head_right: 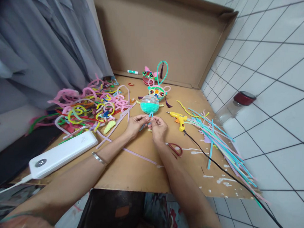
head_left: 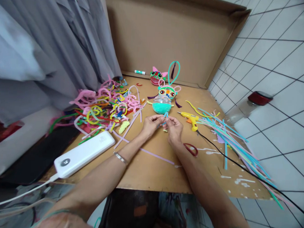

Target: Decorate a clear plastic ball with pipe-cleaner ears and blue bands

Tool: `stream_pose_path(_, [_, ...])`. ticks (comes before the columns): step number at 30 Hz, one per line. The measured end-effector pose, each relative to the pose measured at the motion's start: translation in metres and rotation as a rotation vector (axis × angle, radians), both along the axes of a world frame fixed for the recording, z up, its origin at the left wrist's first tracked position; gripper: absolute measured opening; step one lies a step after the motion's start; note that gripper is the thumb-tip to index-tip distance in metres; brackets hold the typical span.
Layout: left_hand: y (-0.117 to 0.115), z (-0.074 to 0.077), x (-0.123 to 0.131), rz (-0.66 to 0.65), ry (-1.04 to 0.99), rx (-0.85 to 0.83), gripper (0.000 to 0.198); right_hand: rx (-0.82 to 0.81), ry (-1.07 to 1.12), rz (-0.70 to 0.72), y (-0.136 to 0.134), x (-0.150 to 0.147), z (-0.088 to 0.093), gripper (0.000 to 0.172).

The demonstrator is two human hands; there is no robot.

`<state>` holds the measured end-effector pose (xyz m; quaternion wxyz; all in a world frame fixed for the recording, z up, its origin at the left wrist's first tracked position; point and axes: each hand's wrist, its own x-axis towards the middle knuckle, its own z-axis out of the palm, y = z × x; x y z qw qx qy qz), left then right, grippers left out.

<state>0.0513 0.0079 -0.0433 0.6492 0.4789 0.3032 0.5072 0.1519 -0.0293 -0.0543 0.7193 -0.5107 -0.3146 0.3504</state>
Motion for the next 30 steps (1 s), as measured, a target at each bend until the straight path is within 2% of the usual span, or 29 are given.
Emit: stream_pose_path(30, [-0.0033, 0.0, 0.0034, 0.0, 0.002, -0.046, 0.035, -0.011, 0.044, -0.063, -0.0011, -0.0048, 0.008, 0.023])
